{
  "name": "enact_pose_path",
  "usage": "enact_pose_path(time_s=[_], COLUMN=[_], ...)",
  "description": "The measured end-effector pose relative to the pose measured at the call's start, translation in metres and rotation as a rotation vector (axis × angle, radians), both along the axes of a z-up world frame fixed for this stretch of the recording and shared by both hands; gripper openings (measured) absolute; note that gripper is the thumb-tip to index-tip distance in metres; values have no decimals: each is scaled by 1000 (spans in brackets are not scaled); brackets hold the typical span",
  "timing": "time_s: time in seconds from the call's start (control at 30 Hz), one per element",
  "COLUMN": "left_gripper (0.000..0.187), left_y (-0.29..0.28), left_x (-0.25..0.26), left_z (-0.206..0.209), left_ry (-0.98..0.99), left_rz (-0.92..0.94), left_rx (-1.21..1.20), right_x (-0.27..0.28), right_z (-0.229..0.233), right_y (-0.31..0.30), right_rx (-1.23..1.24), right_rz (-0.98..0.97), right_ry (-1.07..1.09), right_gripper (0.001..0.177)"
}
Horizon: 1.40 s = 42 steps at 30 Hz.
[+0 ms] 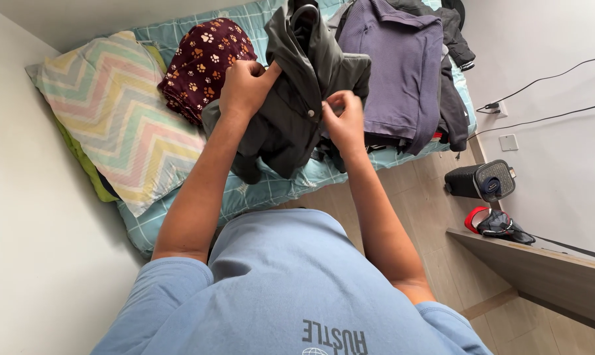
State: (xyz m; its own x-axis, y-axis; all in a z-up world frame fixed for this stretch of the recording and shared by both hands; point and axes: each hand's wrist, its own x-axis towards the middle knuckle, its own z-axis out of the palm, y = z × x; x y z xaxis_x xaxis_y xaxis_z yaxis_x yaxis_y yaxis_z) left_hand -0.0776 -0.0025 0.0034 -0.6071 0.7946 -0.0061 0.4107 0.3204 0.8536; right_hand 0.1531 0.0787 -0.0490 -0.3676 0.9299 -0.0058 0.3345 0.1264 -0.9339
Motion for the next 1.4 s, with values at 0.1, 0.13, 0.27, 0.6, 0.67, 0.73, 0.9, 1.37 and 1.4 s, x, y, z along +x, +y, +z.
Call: enact_pose_path(time_s=[0.1, 0.13, 0.27, 0.6, 0.67, 0.73, 0.9, 1.37, 1.4], left_gripper=[79, 79, 67, 59, 57, 56, 58, 47, 49], left_y=[-1, 0, 2, -7, -8, -8, -13, -17, -17], left_x=[0, 1, 2, -10, -5, -2, -4, -15, -14], left_z=[5, -2, -3, -2, 1, 2, 3, -14, -11], left_ry=[-18, -20, 29, 66, 67, 69, 47, 40, 40], left_rz=[-5, -3, -28, -172, -176, -179, -191, -223, -240], left_rx=[-87, -89, 6, 70, 65, 64, 41, 229, 281], right_x=[-1, -5, -24, -5, -8, -7, 7, 21, 17], right_z=[16, 33, 69, 22, 24, 9, -15, 20, 19], right_y=[-10, -17, -31, -1, -7, -4, 2, 3, 1], right_rx=[381, 380, 594, -574, -695, -811, -725, -286, -285], right_rz=[-90, -87, 107, 232, 230, 230, 309, 287, 338], right_ry=[40, 38, 117, 704, 701, 695, 554, 237, 218], right_gripper=[17, 17, 27, 19, 21, 23, 18, 27, 29])
